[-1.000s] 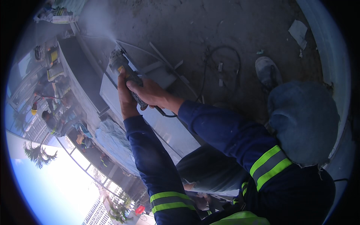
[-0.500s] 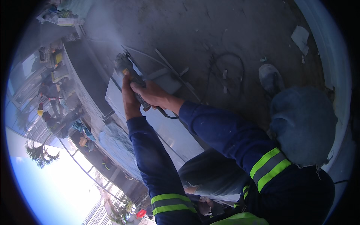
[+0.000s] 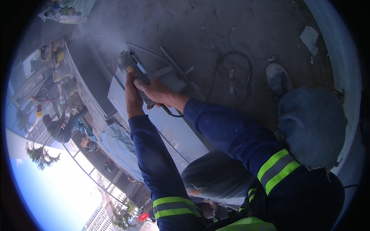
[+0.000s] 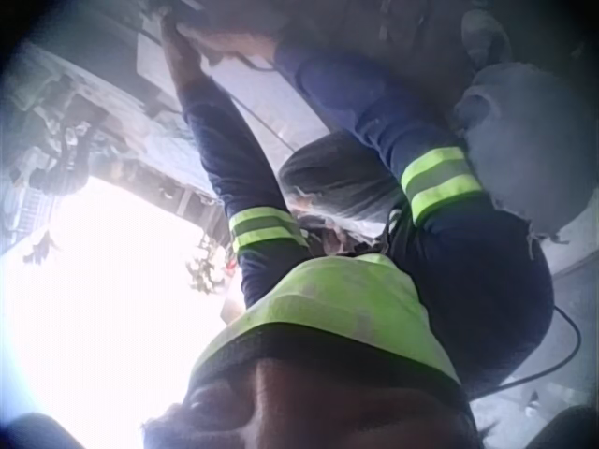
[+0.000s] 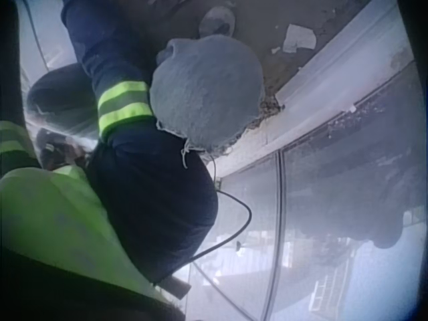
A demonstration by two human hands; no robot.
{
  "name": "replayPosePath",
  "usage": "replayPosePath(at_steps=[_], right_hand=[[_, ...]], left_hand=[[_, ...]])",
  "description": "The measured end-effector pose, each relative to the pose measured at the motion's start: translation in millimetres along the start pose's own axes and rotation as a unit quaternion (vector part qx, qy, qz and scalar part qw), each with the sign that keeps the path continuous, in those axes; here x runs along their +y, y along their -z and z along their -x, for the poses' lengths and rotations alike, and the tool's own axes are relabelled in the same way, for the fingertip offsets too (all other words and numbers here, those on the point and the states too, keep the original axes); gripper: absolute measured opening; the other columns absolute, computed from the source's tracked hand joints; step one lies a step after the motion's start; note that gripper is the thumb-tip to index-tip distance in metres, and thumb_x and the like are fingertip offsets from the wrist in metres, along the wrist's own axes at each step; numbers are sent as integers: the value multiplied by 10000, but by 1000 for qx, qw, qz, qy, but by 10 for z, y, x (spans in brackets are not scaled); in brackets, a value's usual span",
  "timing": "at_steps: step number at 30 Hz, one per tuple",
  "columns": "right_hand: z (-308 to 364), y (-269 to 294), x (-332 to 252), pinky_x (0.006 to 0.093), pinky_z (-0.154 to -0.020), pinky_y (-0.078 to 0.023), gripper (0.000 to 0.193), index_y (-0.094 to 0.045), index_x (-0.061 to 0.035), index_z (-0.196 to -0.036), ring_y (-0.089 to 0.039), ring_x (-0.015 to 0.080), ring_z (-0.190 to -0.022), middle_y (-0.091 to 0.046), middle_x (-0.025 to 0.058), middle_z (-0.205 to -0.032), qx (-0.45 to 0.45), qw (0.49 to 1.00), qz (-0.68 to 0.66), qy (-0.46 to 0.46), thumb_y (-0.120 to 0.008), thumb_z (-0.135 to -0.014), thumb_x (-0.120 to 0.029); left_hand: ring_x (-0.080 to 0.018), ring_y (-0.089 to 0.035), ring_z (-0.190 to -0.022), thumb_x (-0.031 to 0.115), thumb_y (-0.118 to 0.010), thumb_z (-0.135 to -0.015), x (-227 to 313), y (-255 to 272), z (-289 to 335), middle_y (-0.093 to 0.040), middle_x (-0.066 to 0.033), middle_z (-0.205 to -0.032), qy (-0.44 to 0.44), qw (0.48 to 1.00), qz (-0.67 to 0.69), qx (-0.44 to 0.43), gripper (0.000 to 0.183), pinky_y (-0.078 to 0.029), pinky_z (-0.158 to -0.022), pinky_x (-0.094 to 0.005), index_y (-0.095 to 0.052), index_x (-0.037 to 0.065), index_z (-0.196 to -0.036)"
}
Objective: The person uses an angle grinder to smooth the surface of a large rectangular slab. They move the tool along the slab's surface, generating dust, while another worker performs similar work nearby.
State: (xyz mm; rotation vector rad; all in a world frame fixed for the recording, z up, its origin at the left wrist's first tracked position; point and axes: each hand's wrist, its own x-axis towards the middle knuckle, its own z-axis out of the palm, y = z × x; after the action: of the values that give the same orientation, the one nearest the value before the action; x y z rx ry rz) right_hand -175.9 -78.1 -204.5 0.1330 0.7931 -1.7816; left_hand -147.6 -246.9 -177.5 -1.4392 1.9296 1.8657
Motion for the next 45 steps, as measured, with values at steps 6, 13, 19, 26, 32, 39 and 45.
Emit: replayPosePath(at_steps=[6,13,19,26,32,39,45], right_hand=[[108,12,71,347,-421,-514,630,-726,53,-1107,-689,195,-552,-718,109,-808,13,999,28,14,-623,-1102,-569],[254,18,99,355,-434,-524,646,-733,63,-1108,-709,215,-571,-742,136,-842,10,999,28,15,-625,-1099,-574],[324,18,96,355,-445,-530,647,-721,65,-1143,-712,213,-582,-748,152,-889,15,999,40,11,-624,-1106,-573],[382,11,149,318,-401,-389,580,-676,-8,-1173,-571,127,-472,-595,22,-717,6,999,31,7,-573,-1151,-578],[487,16,177,321,-402,-395,552,-666,-20,-1141,-568,123,-474,-572,15,-705,9,999,38,1,-571,-1152,-563],[484,28,182,329,-394,-386,562,-667,-11,-1108,-540,126,-447,-580,24,-685,12,999,43,2,-579,-1149,-565],[297,22,121,323,-386,-385,589,-674,-4,-1101,-551,130,-441,-595,36,-674,-3,1000,14,10,-577,-1147,-584]], left_hand=[[-312,-757,-1009,629,-669,-1064,-97,68,27,-752,-180,-1144,0,1000,-10,-1,719,-619,-922,-461,-660,-30,-1352],[-293,-740,-1020,625,-679,-1056,-120,-27,194,-735,-175,-1173,-28,999,-38,18,738,-602,-927,-442,-640,-26,-1402],[-247,-722,-969,593,-688,-1076,-104,-119,344,-718,-122,-1093,-19,999,-20,24,635,-584,-881,-409,-660,17,-1343],[-291,-729,-1044,620,-685,-1057,-107,-157,441,-719,-189,-1207,-21,999,-40,10,762,-598,-927,-433,-602,-13,-1473],[-226,-716,-989,558,-646,-1116,-129,-348,655,-723,-93,-1093,-50,996,-44,65,606,-566,-910,-386,-682,10,-1372],[-223,-716,-984,561,-661,-1107,-141,-339,646,-719,-99,-1097,-46,996,-41,64,623,-570,-890,-390,-679,-1,-1373],[-233,-724,-971,560,-690,-1088,-118,-174,342,-722,-101,-1089,-23,998,-20,52,621,-575,-873,-395,-684,0,-1356]])
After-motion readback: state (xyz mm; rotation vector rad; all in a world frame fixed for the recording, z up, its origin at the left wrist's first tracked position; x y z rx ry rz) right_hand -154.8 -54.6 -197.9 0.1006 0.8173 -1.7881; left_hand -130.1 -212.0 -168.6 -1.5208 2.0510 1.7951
